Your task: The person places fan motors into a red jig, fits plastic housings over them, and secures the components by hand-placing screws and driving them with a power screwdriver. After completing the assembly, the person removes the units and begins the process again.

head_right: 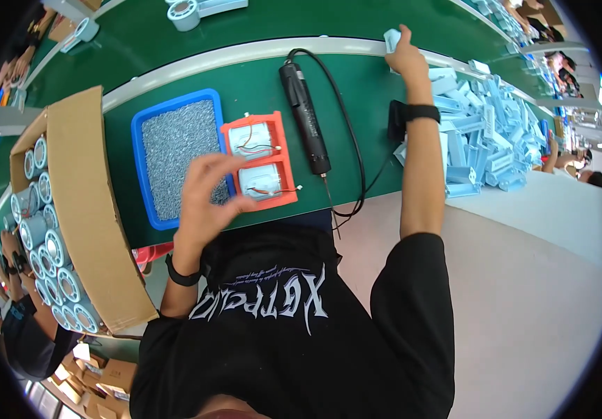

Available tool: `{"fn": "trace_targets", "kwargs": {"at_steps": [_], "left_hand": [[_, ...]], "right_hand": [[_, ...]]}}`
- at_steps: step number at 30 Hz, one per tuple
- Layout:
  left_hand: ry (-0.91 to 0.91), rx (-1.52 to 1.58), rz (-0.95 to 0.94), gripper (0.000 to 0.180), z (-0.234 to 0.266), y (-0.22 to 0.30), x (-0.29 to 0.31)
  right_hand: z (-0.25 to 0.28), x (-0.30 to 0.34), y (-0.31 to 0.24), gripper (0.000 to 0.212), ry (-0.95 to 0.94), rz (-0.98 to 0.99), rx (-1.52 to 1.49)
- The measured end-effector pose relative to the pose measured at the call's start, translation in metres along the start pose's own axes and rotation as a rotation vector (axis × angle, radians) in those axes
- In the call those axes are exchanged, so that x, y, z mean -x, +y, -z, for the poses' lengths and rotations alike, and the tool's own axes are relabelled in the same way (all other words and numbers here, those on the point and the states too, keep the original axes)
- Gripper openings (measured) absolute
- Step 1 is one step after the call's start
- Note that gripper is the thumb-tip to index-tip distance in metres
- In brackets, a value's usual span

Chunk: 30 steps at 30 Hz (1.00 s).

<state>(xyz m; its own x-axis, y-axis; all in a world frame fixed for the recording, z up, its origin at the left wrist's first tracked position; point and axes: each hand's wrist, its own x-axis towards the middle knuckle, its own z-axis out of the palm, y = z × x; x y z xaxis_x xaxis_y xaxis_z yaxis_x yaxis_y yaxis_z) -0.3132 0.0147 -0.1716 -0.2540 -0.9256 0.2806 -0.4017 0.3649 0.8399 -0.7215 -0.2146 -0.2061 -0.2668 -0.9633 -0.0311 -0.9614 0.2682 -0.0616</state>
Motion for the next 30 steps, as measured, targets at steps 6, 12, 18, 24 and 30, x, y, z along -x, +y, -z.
{"fn": "trace_targets", "kwargs": {"at_steps": [6, 12, 18, 24, 30], "left_hand": [[0.090, -0.215, 0.073, 0.038, 0.005, -0.003, -0.032], [0.098, -0.259, 0.019, 0.027, -0.018, -0.005, -0.040], [-0.030, 0.034, 0.063, 0.013, -0.017, -0.001, -0.041], [0.064, 0.161, 0.039, 0.011, -0.023, -0.003, -0.038], [0.069, 0.156, 0.048, 0.011, -0.020, 0.000, -0.037]], "right_hand": [[0.070, 0.114, -0.077, 0.056, -0.196, 0.450, -1.110], [0.062, 0.182, -0.115, 0.043, -0.696, 0.316, -2.093], [0.033, 0.201, -0.108, 0.044, -0.540, 0.247, -2.020], [0.043, 0.215, -0.125, 0.042, -0.205, 0.551, -1.633], [0.049, 0.225, -0.137, 0.045, -0.177, 0.786, -1.425]]}}
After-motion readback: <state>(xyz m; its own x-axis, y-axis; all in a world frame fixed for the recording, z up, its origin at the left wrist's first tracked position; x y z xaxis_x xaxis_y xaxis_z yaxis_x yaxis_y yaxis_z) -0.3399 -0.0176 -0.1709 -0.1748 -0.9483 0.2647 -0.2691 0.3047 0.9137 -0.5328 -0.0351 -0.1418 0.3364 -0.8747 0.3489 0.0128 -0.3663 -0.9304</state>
